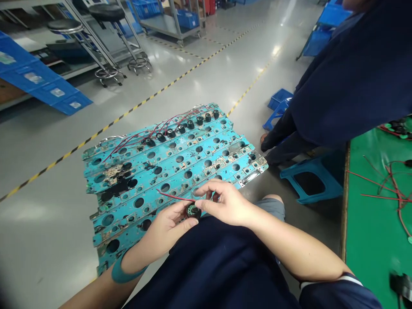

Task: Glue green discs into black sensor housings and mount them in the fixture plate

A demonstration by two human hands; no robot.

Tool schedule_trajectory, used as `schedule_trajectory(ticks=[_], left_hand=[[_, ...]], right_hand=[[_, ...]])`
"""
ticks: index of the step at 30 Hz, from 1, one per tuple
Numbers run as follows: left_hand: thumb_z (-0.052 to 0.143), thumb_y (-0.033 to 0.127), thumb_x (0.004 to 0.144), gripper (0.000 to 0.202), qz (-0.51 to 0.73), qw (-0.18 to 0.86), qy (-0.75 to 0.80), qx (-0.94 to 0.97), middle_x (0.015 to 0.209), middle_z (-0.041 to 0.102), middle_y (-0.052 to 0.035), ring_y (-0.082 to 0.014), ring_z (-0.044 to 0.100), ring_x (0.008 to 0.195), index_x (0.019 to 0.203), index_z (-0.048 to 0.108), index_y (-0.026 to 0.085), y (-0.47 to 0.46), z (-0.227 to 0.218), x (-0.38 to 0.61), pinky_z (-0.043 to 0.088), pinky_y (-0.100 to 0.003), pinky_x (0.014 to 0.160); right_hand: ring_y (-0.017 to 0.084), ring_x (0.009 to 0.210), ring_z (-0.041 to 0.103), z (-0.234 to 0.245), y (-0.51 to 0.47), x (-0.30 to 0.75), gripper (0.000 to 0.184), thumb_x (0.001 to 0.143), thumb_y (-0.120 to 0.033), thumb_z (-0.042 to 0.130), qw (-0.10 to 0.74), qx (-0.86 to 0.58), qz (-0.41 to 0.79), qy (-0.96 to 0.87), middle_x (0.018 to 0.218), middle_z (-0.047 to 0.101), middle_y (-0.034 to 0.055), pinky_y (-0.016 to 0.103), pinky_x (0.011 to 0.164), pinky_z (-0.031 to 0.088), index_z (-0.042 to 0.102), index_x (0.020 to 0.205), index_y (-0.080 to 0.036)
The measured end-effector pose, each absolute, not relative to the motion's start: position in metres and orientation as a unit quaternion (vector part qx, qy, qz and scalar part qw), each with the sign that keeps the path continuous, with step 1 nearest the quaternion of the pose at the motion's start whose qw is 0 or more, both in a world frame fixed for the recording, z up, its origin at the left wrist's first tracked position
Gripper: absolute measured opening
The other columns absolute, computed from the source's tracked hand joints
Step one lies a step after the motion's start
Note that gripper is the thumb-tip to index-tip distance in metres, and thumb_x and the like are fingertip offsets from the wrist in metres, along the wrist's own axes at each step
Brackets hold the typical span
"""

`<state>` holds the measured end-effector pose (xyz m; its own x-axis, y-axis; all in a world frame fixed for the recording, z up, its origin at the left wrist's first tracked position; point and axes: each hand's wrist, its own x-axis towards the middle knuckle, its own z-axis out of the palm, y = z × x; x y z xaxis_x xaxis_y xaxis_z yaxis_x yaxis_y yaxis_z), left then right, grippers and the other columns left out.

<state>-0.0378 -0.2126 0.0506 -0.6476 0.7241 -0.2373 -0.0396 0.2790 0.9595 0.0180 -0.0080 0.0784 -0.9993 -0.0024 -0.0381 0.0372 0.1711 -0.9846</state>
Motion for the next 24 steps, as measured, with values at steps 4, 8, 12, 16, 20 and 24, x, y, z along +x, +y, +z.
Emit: schedule_trajectory(ticks=[4,8,12,16,20,24], left_hand=[[0.067,0.038,0.084,0.028,0.515,0.385,0.720,0.261,0.087,0.066,-0.0061,-0.0201,0.059,0.077,0.101,0.068,0.016,-0.211,0.058,-0.037,0.051,-0.032,0.073],[0.065,0.039,0.086,0.023,0.488,0.416,0.712,0.286,0.077,0.063,-0.0035,-0.0177,0.056,0.072,0.086,0.066,0.016,-0.214,0.063,-0.039,0.048,-0.029,0.067],[0.064,0.041,0.089,0.027,0.517,0.467,0.660,0.282,0.086,0.065,-0.0049,-0.0188,0.058,0.078,0.099,0.068,0.016,-0.218,0.066,-0.040,0.050,-0.030,0.072],[0.064,0.042,0.089,0.029,0.530,0.523,0.617,0.254,0.094,0.065,-0.0067,-0.0206,0.060,0.085,0.102,0.068,0.016,-0.219,0.069,-0.043,0.051,-0.030,0.074],[0.065,0.041,0.088,0.029,0.524,0.530,0.618,0.251,0.086,0.063,-0.0046,-0.0174,0.057,0.076,0.099,0.068,0.015,-0.218,0.068,-0.044,0.049,-0.027,0.067],[0.064,0.040,0.088,0.026,0.496,0.537,0.629,0.263,0.079,0.060,-0.0031,-0.0155,0.053,0.069,0.095,0.069,0.015,-0.214,0.068,-0.041,0.046,-0.025,0.061]], right_hand=[[0.012,0.071,0.056,0.082,-0.011,0.010,0.006,0.084,-0.019,0.070,0.083,-0.050,-0.612,0.785,0.085,0.062,0.0006,0.024,0.065,0.047,0.070,0.089,-0.016],[0.013,0.070,0.057,0.087,-0.010,0.008,0.006,0.085,-0.013,0.065,0.091,-0.093,-0.532,0.837,0.075,0.061,-0.0004,0.025,0.067,0.046,0.068,0.080,-0.016],[0.014,0.073,0.060,0.093,0.004,0.013,0.013,0.092,-0.029,0.064,0.090,-0.086,-0.568,0.813,0.081,0.066,0.0012,0.026,0.067,0.048,0.069,0.093,-0.017],[0.013,0.065,0.057,0.110,0.019,0.024,0.016,0.097,-0.030,0.057,-0.006,-0.024,-0.571,0.821,0.075,0.064,0.0000,0.025,0.062,0.048,0.068,0.095,-0.018],[0.018,0.076,0.065,0.128,0.015,0.027,0.016,0.097,-0.023,0.055,0.031,-0.165,-0.462,0.871,0.085,0.071,0.0044,0.029,0.071,0.050,0.072,0.099,-0.022],[0.016,0.059,0.059,0.132,0.003,0.014,0.015,0.087,-0.012,0.063,0.125,-0.206,-0.289,0.927,0.068,0.067,0.0026,0.027,0.055,0.038,0.072,0.079,-0.021]])
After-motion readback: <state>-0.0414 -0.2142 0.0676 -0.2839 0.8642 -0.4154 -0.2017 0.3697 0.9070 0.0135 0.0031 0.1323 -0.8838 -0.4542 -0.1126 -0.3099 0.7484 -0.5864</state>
